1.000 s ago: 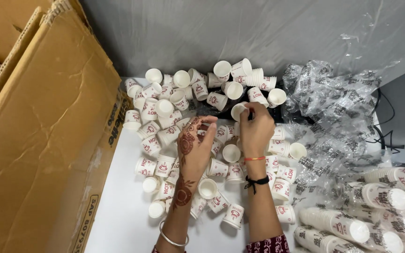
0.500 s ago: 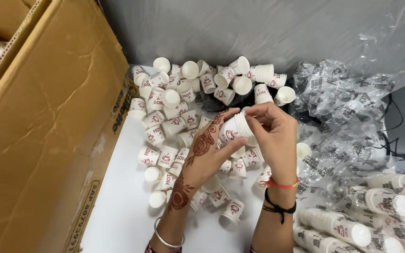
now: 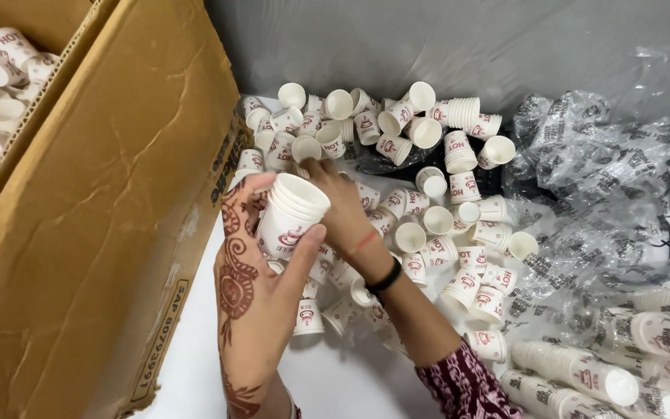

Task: The recorder is sorting and stacking small paper coffee cups into stacks and placing them into plastic sleeves for packaging.

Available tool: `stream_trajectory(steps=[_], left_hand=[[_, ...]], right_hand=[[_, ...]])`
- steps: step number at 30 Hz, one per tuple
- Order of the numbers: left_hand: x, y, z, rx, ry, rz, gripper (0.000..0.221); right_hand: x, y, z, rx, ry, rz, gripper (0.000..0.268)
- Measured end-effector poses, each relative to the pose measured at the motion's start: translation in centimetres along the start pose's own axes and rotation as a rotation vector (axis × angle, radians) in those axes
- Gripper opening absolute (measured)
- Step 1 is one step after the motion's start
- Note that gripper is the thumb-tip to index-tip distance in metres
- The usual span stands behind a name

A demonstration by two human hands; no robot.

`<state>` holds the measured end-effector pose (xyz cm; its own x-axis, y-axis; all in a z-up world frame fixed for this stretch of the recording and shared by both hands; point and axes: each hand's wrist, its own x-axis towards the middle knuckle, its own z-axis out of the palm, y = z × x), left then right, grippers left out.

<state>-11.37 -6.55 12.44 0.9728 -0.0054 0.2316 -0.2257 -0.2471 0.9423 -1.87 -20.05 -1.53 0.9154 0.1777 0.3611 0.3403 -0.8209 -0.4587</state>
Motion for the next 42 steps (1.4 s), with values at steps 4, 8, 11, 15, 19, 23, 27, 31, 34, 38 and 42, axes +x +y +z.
stream_trajectory(steps=[4, 8, 11, 15, 19, 23, 27, 31, 34, 38, 42], left_hand=[[-0.3, 1.3, 0.0, 0.089, 0.02, 0.075, 0.057], [-0.1, 1.8, 0.4, 0.066, -0.066, -0.091, 0.059], [0.3, 0.8, 0.9, 0.025, -0.148, -0.093, 0.055], [1.5, 0.6, 1.1, 0.125, -0.161, -0.086, 0.051], [1.7, 1.6, 0.4, 0.285, -0.27, -0.336, 0.045], [1.4, 0.8, 0.2, 0.372, -0.259, -0.262, 0.053], [1.5, 0.4, 0.7, 0.298, -0.232, -0.147, 0.047], [1.6, 0.5, 1.4, 0.37, -0.321, -0.277, 0.047], [1.1, -1.1, 1.7, 0.276, -0.306, -0.083, 0.046], [1.2, -1.3, 2.2, 0.245, -0.349, -0.036, 0.048], [1.3, -1.0, 2.6, 0.226, -0.449, -0.097, 0.054]], right_hand=[[1.2, 2.2, 4.9, -0.301, 0.011, -0.109, 0.041], [0.8, 2.8, 4.1, -0.269, 0.04, -0.048, 0.036], [0.8, 3.3, 2.7, -0.243, 0.079, 0.012, 0.032], [0.7, 3.5, 0.7, -0.194, 0.128, 0.1, 0.025], [0.3, 3.6, -2.2, -0.156, 0.17, 0.176, 0.021], [-2.5, 2.9, -8.7, 0.284, 0.275, 0.316, 0.017], [-5.6, 1.8, -13.4, 0.574, 0.25, 0.331, 0.019], [-6.8, 0.1, -16.6, 0.294, -0.004, 0.4, 0.016], [-6.6, -1.1, -17.6, 0.168, -0.045, 0.452, 0.015], [-7.1, -0.9, -17.6, 0.137, -0.093, 0.287, 0.013], [-6.9, -1.9, -17.8, 0.252, -0.118, 0.158, 0.01]])
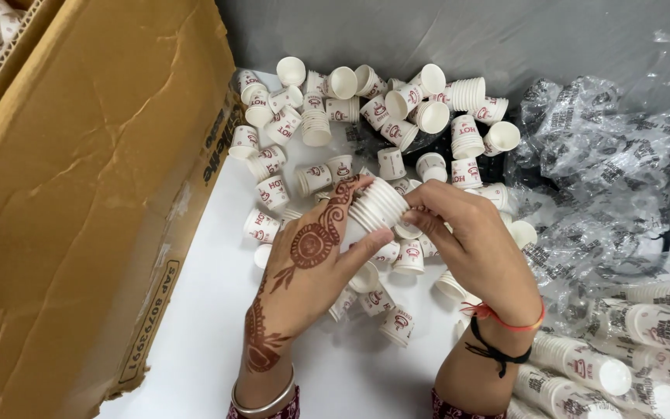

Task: The recorder is sorting and stacking small paper coffee cups into stacks and placing them into plastic sleeves for packaging.

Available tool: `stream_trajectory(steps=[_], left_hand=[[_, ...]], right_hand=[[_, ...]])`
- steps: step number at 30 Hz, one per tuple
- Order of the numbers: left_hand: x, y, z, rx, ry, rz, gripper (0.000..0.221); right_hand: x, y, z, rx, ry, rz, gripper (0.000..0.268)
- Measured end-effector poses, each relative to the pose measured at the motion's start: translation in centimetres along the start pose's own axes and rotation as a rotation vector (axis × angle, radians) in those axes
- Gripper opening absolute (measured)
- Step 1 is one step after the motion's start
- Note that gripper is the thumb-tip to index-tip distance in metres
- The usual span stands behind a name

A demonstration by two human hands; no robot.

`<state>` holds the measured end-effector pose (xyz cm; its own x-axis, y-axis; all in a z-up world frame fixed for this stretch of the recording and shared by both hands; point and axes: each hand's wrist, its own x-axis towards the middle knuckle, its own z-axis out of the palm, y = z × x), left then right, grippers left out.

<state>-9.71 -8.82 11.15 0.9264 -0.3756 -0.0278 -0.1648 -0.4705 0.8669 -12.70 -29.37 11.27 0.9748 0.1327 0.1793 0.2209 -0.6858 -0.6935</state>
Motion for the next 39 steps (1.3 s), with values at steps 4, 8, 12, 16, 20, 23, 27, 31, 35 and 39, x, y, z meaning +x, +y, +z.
stream_trajectory(steps=[4, 8, 12, 16, 20, 23, 27, 31, 35, 39], left_hand=[[-0.2, 0.2, 0.1, -0.041, 0.016, 0.137, 0.061], [-0.1, -0.4, 0.2, -0.03, 0.063, 0.205, 0.057], [0.3, 0.1, 0.0, 0.053, 0.005, 0.065, 0.059], [0.4, 0.3, 0.4, 0.059, -0.114, -0.104, 0.066], [0.1, -0.6, 0.8, 0.101, -0.096, 0.161, 0.051], [0.0, 0.1, 0.0, 0.01, 0.002, 0.168, 0.056], [0.0, 0.0, -0.2, 0.048, 0.085, 0.055, 0.055], [-0.3, -1.3, -0.4, 0.152, 0.183, -0.066, 0.055], [-0.4, -1.9, -0.8, 0.238, 0.172, -0.084, 0.056], [-0.4, -2.5, -0.8, 0.35, 0.209, -0.092, 0.055]], right_hand=[[-0.4, -0.5, -0.1, 0.035, -0.057, -0.067, 0.019], [-0.6, -1.2, -1.1, 0.151, -0.026, -0.16, 0.042], [-1.6, 0.2, -1.0, 0.176, 0.222, 0.089, 0.048], [-0.9, -1.0, 0.0, 0.198, 0.013, 0.169, 0.055], [-0.6, -1.9, 0.7, 0.178, -0.022, -0.181, 0.058], [-0.8, -0.8, 0.2, 0.295, -0.049, -0.031, 0.054], [0.1, -0.6, 0.5, 0.013, 0.147, 0.117, 0.054], [0.4, 1.7, 2.0, -0.346, -0.065, 0.02, 0.063], [1.1, 1.3, 3.5, -0.31, -0.146, 0.011, 0.059], [1.8, 0.1, 4.5, -0.311, -0.2, 0.06, 0.06]])
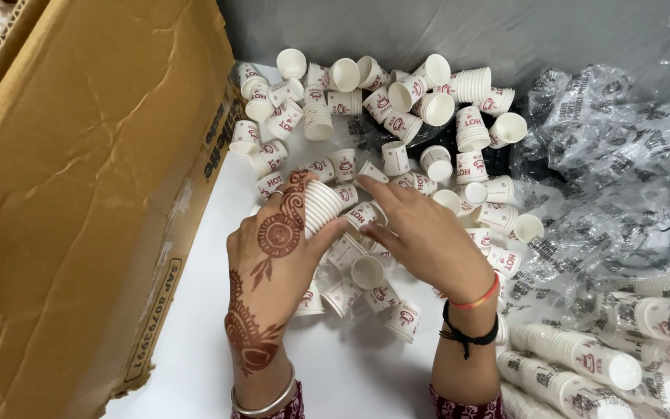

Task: The recorder is sorting and stacking small paper coffee cups into stacks and placing them into plastic sleeves for packaging.

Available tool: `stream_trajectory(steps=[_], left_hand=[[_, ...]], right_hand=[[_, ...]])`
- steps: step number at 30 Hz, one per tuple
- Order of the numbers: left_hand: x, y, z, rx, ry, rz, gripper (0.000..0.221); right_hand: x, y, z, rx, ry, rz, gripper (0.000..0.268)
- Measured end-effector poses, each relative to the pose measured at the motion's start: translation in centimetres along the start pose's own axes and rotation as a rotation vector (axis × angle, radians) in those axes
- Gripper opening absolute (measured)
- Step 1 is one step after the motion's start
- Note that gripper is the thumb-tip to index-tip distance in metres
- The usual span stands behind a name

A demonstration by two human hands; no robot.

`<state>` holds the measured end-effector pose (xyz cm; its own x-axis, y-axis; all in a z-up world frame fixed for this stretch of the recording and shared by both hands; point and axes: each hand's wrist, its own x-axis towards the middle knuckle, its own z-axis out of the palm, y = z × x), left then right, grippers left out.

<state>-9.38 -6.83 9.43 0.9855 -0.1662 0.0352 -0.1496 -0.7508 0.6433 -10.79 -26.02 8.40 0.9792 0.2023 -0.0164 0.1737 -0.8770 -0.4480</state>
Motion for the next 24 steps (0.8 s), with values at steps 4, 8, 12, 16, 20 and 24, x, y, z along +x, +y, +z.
stream_trajectory(steps=[4, 8, 12, 16, 20, 24], left_hand=[[0.2, -0.2, -0.9, -0.087, -0.066, -0.036, 0.06], [0.2, -0.7, -1.3, -0.112, -0.041, -0.058, 0.062], [0.0, -1.3, -1.8, -0.03, -0.026, -0.04, 0.064], [-0.1, -2.6, -1.1, -0.104, -0.003, -0.033, 0.062], [-0.2, -3.0, -0.7, 0.009, 0.037, 0.018, 0.06], [0.5, -2.2, -1.5, -0.065, -0.02, -0.029, 0.062]], right_hand=[[1.6, 0.4, 2.1, 0.062, -0.009, -0.076, 0.056], [6.7, 3.2, 8.0, -0.047, 0.217, -0.125, 0.06], [12.2, 5.0, 12.2, -0.26, 0.3, -0.126, 0.05], [16.1, 7.0, 15.7, -0.369, 0.311, -0.087, 0.046], [14.3, 6.1, 12.5, -0.281, 0.254, -0.064, 0.062], [10.2, 5.7, 7.6, 0.149, 0.407, -0.088, 0.063]])
